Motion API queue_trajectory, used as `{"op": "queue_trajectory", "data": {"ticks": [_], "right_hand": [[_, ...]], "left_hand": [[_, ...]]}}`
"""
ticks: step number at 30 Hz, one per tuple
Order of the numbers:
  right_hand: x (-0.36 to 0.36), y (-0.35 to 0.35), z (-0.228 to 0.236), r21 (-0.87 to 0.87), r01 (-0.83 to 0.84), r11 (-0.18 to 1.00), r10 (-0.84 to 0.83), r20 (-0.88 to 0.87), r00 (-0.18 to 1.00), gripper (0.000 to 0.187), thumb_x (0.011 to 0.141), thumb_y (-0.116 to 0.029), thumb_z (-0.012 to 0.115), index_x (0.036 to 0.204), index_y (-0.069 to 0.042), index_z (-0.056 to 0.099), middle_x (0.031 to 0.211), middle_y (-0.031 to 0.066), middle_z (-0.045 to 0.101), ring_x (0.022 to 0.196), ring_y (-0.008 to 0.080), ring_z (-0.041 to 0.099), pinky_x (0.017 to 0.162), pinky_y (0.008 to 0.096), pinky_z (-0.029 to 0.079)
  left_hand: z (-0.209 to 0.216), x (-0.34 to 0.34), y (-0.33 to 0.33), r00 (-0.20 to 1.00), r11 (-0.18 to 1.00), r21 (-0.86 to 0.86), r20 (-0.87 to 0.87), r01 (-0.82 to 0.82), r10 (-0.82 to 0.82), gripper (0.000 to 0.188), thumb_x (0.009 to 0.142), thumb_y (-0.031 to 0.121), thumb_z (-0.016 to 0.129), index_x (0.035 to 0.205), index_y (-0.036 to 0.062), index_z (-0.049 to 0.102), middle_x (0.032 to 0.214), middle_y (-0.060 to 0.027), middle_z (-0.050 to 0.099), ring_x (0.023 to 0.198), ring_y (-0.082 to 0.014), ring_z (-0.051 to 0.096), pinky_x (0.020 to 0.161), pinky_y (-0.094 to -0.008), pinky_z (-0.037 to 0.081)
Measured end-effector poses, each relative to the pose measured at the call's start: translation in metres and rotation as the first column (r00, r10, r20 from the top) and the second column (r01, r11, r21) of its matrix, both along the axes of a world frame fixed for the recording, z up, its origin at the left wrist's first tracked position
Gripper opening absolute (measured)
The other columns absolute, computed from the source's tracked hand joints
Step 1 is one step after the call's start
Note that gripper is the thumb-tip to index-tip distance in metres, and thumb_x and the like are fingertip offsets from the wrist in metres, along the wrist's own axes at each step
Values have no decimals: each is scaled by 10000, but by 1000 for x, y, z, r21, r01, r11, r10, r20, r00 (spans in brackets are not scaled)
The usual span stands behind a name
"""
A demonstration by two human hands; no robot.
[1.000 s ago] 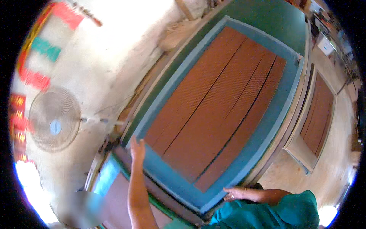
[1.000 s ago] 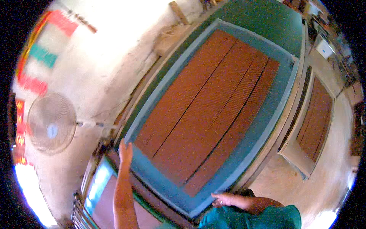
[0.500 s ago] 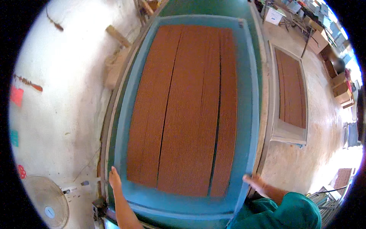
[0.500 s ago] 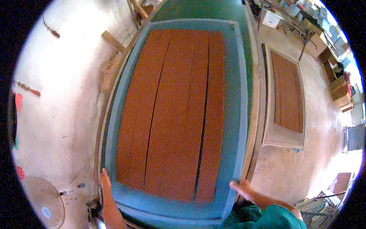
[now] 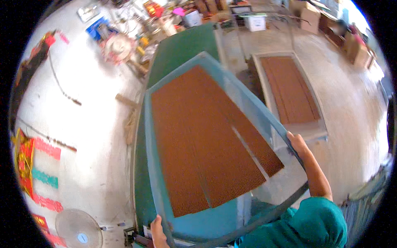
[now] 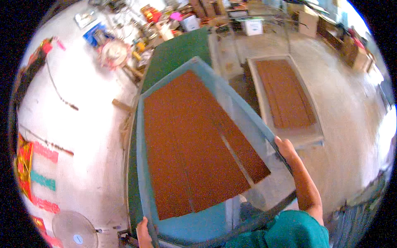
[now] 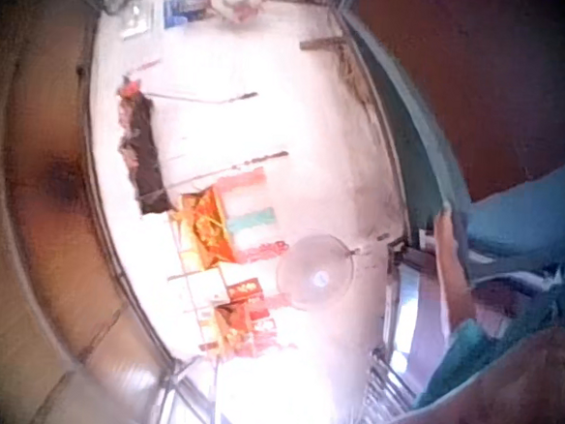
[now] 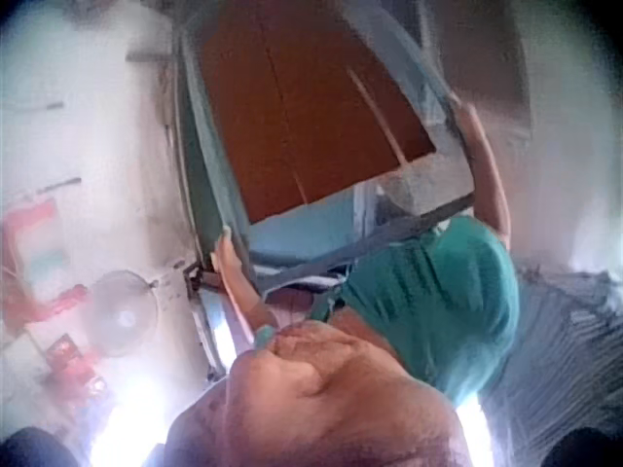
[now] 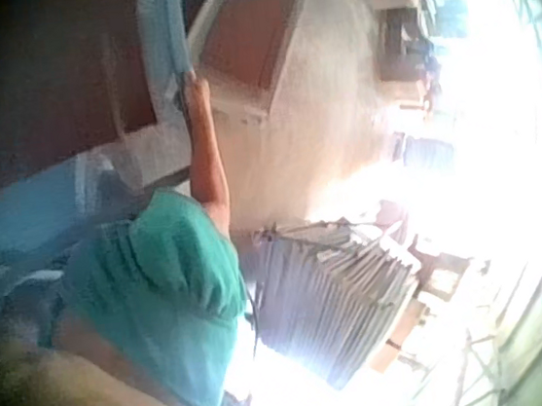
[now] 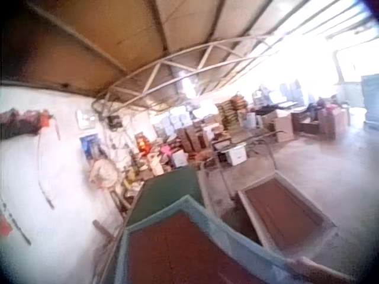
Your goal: The person repeatedly picks up rectangular frames with mesh bottoms and places them onto a conveyor belt. They then pick up brown corrugated cardboard pieces and arrange them inside the frames. The person continues this cycle of placing frames and filling them with cardboard pieces throughout the video.
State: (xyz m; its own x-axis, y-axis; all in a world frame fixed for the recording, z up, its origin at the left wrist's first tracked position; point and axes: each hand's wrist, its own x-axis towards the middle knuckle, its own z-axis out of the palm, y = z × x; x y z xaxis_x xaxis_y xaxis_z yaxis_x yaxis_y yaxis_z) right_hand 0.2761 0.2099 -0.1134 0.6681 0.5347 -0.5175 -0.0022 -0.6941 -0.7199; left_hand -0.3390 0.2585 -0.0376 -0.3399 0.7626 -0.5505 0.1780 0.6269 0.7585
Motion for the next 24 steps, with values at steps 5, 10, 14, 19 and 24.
{"op": "queue_trajectory", "data": {"ticks": [5, 10, 14, 19, 24], "right_hand": [[37, -86, 0, 34, -140, 990, 131, 192, 973, 541, 856, -430, 489, 812, 94, 616, 694, 201, 609, 717, 302, 620, 698, 420, 464], [55, -154, 27, 98, -134, 986, 132, 29, 991, 522, 863, -408, 494, 762, 85, 632, 628, 160, 606, 579, 251, 612, 582, 386, 469], [83, -184, 48, 39, -80, 996, 76, 100, 992, 462, 897, -372, 492, 737, 38, 632, 569, 93, 575, 456, 185, 557, 423, 326, 446], [149, -215, 61, 150, 41, 988, -43, 8, 999, 470, 856, -373, 527, 694, 59, 619, 594, 111, 583, 498, 190, 565, 462, 344, 435], [241, -199, 54, 240, 146, 960, -158, 31, 987, 423, 807, -369, 612, 740, 48, 630, 589, 76, 568, 479, 165, 542, 423, 317, 421]], "left_hand": [[1, 43, -104, 995, 997, 71, -95, -4, 10, 394, 908, 365, 466, 840, -10, 565, 620, -114, 557, 497, -221, 539, 401, -366, 399], [3, 53, -154, 996, 997, 80, -91, -4, 11, 388, 902, 363, 476, 835, -10, 560, 618, -115, 553, 480, -222, 530, 387, -365, 392], [11, 81, -158, 996, 990, 141, -83, 21, -10, 384, 897, 361, 483, 832, -10, 556, 616, -115, 550, 465, -223, 522, 376, -364, 385], [18, 162, -127, 997, 971, 225, -47, 76, -68, 379, 891, 359, 492, 827, -10, 551, 613, -116, 546, 448, -225, 512, 362, -362, 378], [11, 280, -38, 988, 958, 249, 25, 141, -152, 359, 869, 341, 523, 820, -13, 538, 633, -119, 536, 416, -221, 485, 329, -354, 356]]}}
